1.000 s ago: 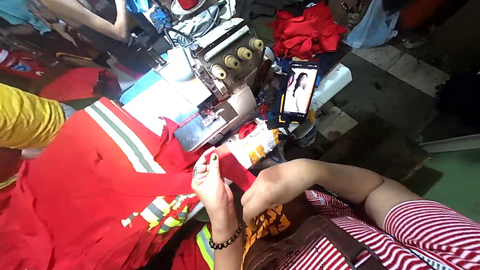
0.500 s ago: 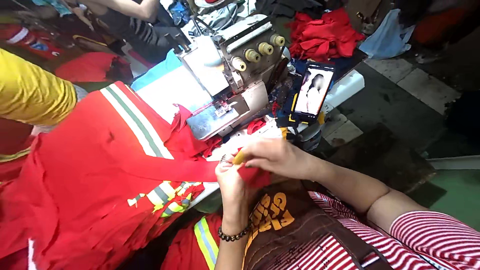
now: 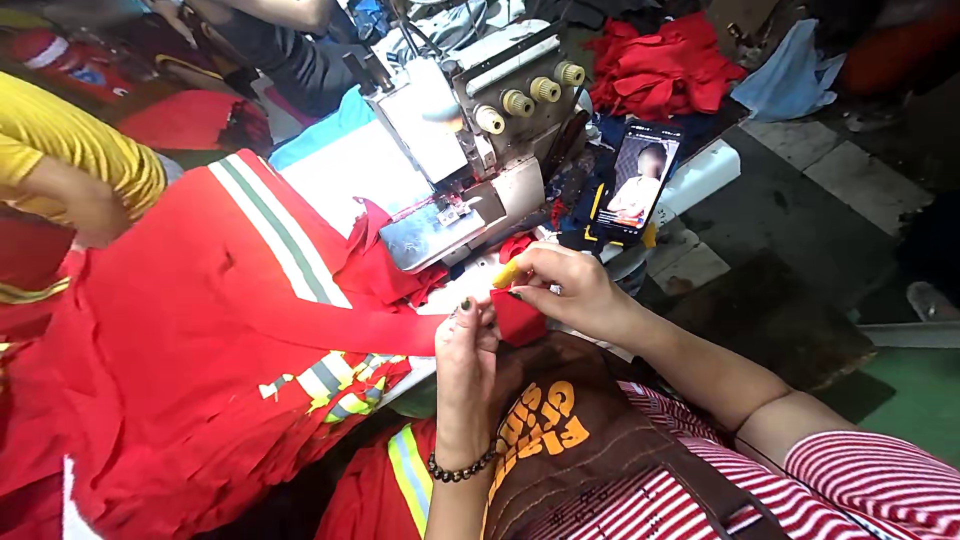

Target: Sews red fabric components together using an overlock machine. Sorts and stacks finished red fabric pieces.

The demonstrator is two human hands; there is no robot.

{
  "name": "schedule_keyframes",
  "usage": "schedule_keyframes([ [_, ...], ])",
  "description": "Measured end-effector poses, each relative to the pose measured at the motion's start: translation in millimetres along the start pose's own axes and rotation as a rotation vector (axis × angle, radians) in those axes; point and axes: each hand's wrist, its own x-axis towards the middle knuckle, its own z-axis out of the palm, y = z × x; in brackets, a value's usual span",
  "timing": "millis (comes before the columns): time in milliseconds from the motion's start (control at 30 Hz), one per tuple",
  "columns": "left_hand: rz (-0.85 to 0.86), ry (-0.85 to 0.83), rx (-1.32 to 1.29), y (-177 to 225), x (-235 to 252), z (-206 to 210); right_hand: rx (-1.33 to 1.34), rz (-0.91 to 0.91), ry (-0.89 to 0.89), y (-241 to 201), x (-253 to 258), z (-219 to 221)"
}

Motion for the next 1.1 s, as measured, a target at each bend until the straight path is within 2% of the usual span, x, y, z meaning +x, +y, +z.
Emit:
schedule_keyframes([
  [100,0.019,0.076,0.153,2,0,5,0.010,0.028,0.021,0,1,2],
  [200,0.103,0.033,0.353,8,6,0,0.026,0.067,0.041,1,5,6],
  [267,0.225,-0.069,0.609,23,17,-9,0.081,0.099,0.007,4,12,9],
  [367,0.440,-0.307,0.957,57,51,-22,0.414,0.227,-0.093,13,32,15],
  [433,0.563,-0.402,1.079,72,81,-30,0.583,0.317,-0.073,21,45,24],
  [500,0.531,-0.340,1.141,77,104,-35,0.557,0.339,-0.007,33,55,34],
  [567,0.484,-0.196,1.277,74,117,-38,0.454,0.361,0.060,42,60,42],
  [633,0.568,-0.169,1.436,64,124,-43,0.383,0.366,0.091,49,61,46],
  [700,0.753,-0.141,1.560,51,123,-47,0.365,0.339,0.096,53,59,47],
  [767,0.908,-0.024,1.738,38,111,-43,0.360,0.333,0.090,54,56,48],
  [833,0.878,0.122,1.855,22,89,-27,0.341,0.348,0.081,50,53,44],
  [900,0.753,0.205,1.880,3,69,-12,0.349,0.359,0.079,49,48,39],
  [1100,0.839,0.201,1.769,-16,68,-8,0.440,0.395,0.165,61,33,24],
])
